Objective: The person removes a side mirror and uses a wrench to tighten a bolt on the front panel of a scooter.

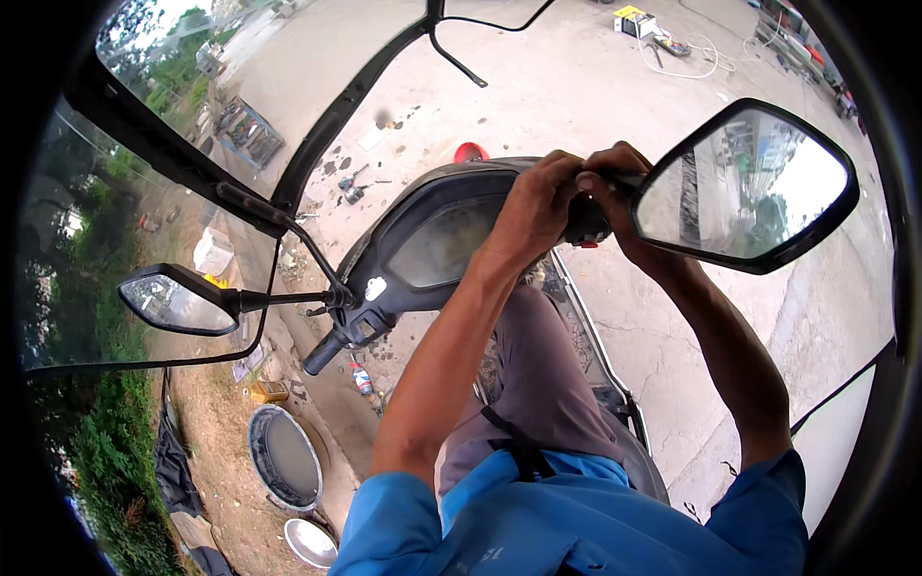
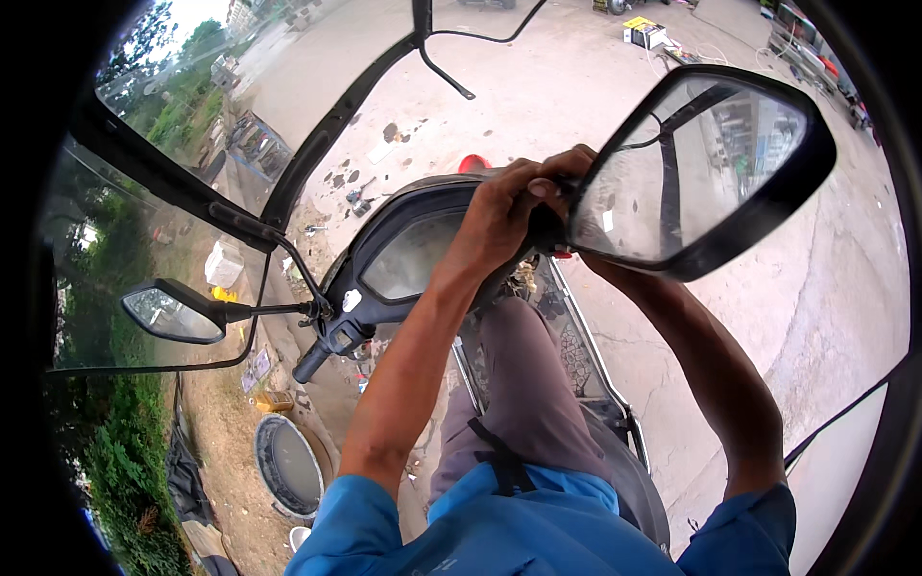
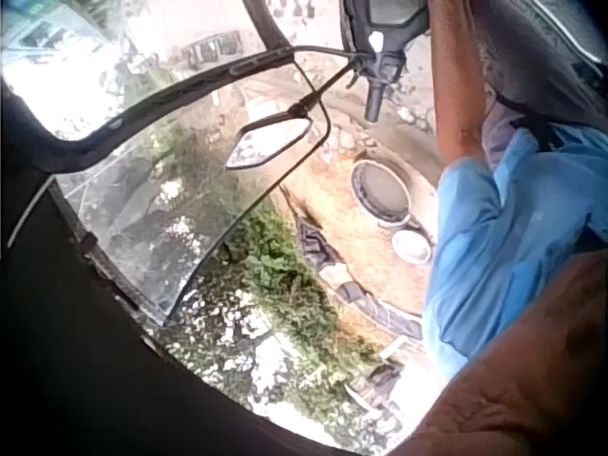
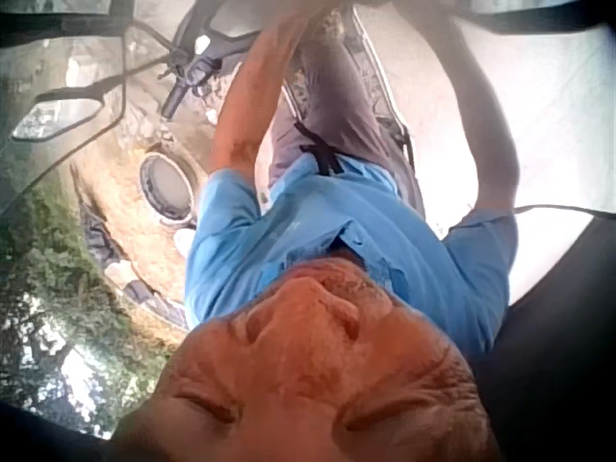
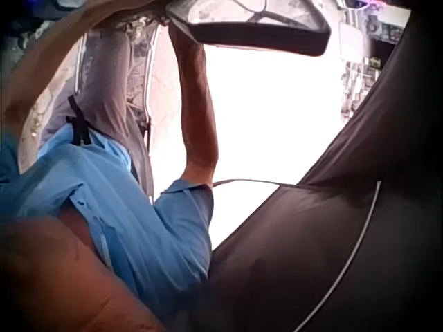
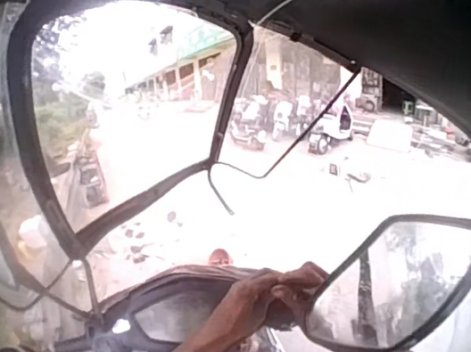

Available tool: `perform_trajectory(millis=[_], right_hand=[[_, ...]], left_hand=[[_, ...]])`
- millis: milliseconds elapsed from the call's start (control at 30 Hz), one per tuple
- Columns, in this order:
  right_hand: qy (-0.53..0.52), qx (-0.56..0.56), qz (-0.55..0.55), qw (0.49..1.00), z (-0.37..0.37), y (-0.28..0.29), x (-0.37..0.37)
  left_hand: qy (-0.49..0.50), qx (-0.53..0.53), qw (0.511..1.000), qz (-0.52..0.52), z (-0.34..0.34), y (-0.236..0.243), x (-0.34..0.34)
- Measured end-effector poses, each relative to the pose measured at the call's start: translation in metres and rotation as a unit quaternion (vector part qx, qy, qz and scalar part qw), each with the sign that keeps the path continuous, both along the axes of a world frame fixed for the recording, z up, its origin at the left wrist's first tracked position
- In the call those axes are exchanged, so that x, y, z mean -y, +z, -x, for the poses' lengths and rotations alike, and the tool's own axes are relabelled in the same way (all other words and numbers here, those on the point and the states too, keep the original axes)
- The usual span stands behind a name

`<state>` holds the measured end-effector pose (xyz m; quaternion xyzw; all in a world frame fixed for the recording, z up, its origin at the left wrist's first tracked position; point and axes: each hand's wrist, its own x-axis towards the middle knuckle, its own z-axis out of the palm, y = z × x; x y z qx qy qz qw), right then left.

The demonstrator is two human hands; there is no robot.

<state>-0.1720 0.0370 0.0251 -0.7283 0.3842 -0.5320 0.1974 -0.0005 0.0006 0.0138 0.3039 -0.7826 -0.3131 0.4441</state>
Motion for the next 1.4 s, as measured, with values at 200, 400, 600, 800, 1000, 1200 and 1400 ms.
perform_trajectory(millis=[200,400,600,800,1000,1200,1400], right_hand=[[0.050,-0.237,0.165,0.956,0.011,0.021,0.006],[0.035,-0.341,0.147,0.928,0.003,0.040,0.018],[0.045,-0.350,0.074,0.933,-0.008,0.049,0.027],[0.018,-0.342,0.069,0.937,-0.010,0.048,0.037],[0.021,-0.317,-0.047,0.947,-0.017,0.058,0.043],[0.119,-0.386,-0.067,0.912,-0.032,0.095,0.067],[0.060,-0.332,0.028,0.941,-0.035,0.056,0.089]], left_hand=[[-0.071,0.002,0.997,0.023,-0.018,-0.027,0.032],[0.092,0.114,0.986,0.081,-0.011,-0.010,-0.004],[0.150,0.152,0.976,0.034,-0.026,-0.025,0.011],[0.107,0.130,0.986,0.007,-0.016,-0.016,0.017],[0.090,0.056,0.987,-0.118,-0.011,-0.010,0.009],[-0.011,-0.022,0.999,-0.040,-0.007,-0.011,0.011],[-0.004,0.034,0.998,-0.046,-0.005,-0.006,0.008]])
